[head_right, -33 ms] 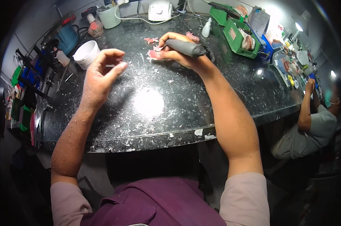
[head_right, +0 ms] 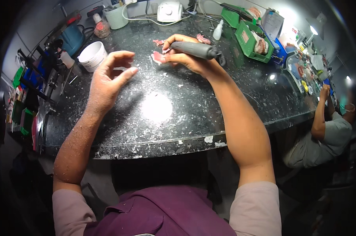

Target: The person shapes and trims a dental prosthetic using a handheld rotary tool, turning the prosthetic by hand to grind its different edges and surfaces.

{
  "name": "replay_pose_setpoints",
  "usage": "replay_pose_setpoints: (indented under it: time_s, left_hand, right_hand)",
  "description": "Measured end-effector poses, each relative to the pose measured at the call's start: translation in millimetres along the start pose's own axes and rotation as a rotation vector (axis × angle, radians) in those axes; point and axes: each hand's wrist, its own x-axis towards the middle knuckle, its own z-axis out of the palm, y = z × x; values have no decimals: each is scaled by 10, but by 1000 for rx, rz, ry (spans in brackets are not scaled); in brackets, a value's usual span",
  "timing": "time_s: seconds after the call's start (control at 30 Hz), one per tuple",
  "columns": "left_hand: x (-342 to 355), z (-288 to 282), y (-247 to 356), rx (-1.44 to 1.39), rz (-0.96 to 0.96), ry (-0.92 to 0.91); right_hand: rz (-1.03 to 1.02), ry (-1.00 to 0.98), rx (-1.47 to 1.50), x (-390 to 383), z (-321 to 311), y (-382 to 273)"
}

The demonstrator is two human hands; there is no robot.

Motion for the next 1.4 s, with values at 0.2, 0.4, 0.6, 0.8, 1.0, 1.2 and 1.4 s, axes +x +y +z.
replay_pose_setpoints:
  time_s: [0.2, 0.4, 0.6, 0.8, 1.0, 1.2, 1.4]
  left_hand:
    - [2, -59, -40, -134, -94, -37]
    - [19, -7, 49, -208, -51, 23]
    - [-13, -26, 19, -244, -91, -25]
    - [-19, -16, 47, -315, -135, 74]
    - [-33, -27, 4, -382, -74, 145]
    - [-60, -26, 19, -355, -40, 165]
    - [-76, 12, 50, -404, -35, 191]
  right_hand:
    - [-12, -29, 113, -57, 426, -295]
    - [13, -42, 126, -72, 425, -305]
    - [-95, 228, 212, 4, 514, -255]
    - [-508, 417, -315, -113, 562, -366]
    - [-720, 352, -442, -126, 801, -261]
    - [-730, 334, -458, -132, 809, -207]
    - [-756, 327, -465, -121, 822, -214]
